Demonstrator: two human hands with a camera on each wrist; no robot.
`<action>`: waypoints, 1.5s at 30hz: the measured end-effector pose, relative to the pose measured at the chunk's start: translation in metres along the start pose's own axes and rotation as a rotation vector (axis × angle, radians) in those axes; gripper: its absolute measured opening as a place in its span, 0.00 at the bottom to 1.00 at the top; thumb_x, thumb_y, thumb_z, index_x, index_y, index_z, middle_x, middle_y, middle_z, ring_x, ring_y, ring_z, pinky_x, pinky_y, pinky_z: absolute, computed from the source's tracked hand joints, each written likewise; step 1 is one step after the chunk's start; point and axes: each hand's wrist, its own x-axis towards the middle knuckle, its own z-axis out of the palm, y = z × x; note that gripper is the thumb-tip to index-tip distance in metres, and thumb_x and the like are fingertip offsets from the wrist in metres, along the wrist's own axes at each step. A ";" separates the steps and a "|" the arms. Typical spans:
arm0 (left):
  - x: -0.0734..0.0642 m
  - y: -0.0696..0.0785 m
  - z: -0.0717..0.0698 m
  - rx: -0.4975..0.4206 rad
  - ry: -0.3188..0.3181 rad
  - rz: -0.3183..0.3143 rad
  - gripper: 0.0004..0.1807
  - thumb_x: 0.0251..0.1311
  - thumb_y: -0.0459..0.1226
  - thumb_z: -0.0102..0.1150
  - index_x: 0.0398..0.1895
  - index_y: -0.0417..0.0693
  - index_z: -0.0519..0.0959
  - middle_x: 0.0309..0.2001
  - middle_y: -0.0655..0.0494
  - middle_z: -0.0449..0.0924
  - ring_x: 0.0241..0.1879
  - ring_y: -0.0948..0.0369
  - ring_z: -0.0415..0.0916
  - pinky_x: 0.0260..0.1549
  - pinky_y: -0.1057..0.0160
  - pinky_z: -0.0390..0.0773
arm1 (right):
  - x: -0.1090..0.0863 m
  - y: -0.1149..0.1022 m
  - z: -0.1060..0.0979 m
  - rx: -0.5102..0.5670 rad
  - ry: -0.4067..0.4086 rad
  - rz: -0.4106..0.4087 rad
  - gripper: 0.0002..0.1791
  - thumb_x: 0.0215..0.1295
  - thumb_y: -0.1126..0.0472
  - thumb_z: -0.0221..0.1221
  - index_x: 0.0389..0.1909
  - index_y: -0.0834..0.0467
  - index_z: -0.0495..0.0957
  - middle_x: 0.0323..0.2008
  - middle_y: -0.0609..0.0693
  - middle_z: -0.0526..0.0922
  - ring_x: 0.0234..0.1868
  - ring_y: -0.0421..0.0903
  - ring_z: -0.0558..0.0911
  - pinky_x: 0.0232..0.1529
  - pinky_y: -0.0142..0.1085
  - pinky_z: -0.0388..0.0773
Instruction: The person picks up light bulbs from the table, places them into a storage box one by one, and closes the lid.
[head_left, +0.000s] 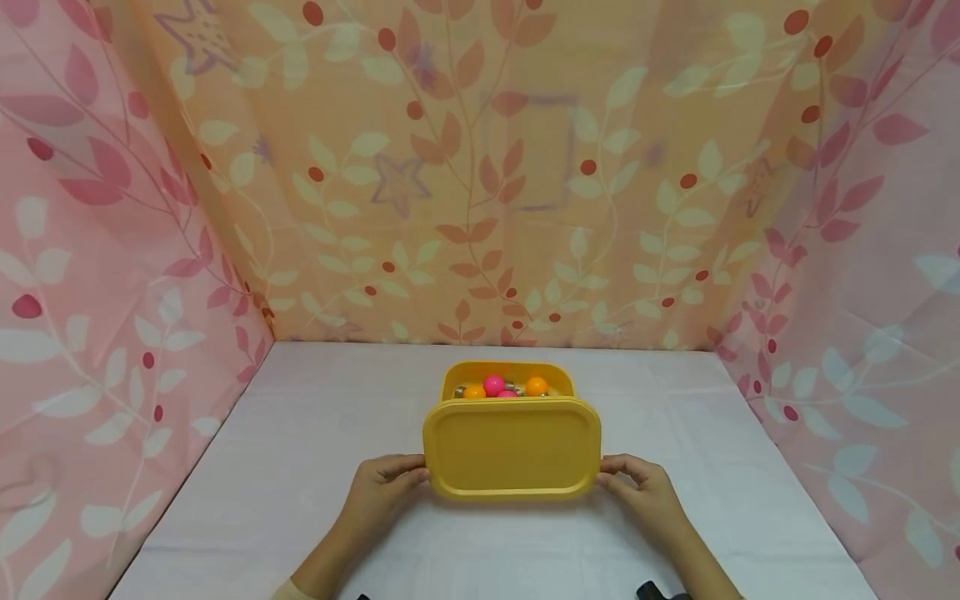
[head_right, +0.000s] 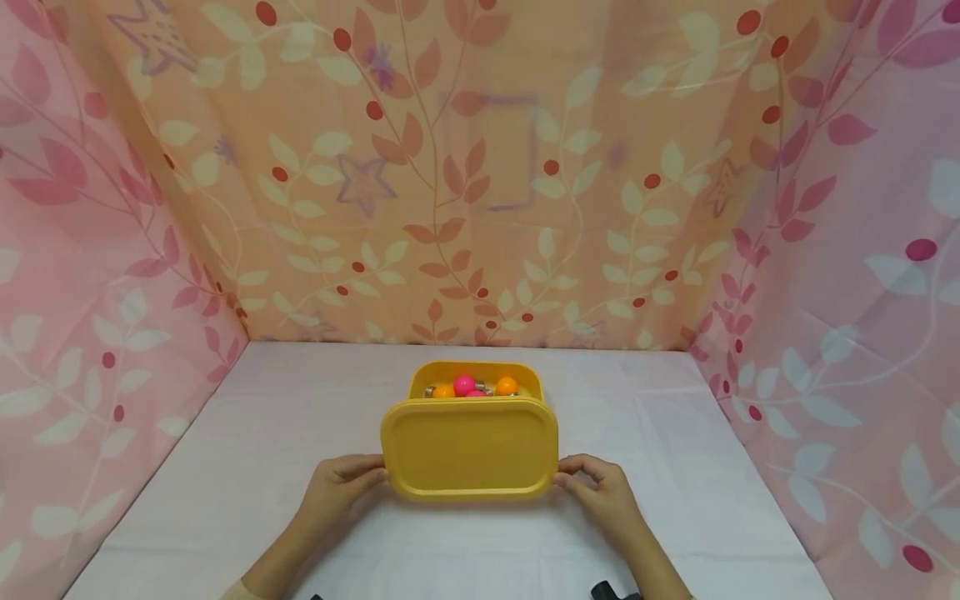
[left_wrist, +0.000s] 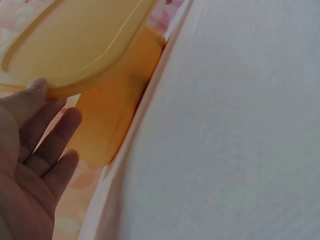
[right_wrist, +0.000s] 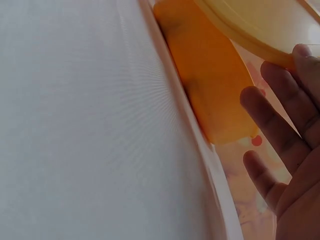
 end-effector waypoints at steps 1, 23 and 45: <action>0.000 0.000 0.000 -0.005 0.019 0.004 0.13 0.60 0.39 0.72 0.47 0.45 0.89 0.46 0.52 0.90 0.47 0.59 0.88 0.48 0.62 0.87 | 0.000 0.000 0.000 0.005 -0.004 -0.001 0.09 0.60 0.66 0.71 0.38 0.50 0.88 0.36 0.42 0.89 0.44 0.35 0.85 0.55 0.19 0.74; 0.003 -0.008 -0.002 0.047 0.092 0.133 0.24 0.59 0.35 0.72 0.60 0.48 0.84 0.50 0.53 0.88 0.56 0.60 0.81 0.62 0.73 0.74 | 0.003 -0.002 0.010 0.183 -0.016 -0.209 0.35 0.56 0.82 0.67 0.67 0.67 0.72 0.38 0.53 0.85 0.47 0.39 0.83 0.66 0.23 0.70; 0.006 -0.011 -0.016 0.349 -0.132 0.312 0.51 0.46 0.37 0.81 0.77 0.52 0.68 0.73 0.55 0.69 0.74 0.63 0.61 0.70 0.78 0.59 | 0.006 -0.003 -0.002 0.176 -0.147 -0.381 0.50 0.42 0.83 0.73 0.71 0.77 0.63 0.44 0.57 0.84 0.49 0.44 0.81 0.68 0.25 0.70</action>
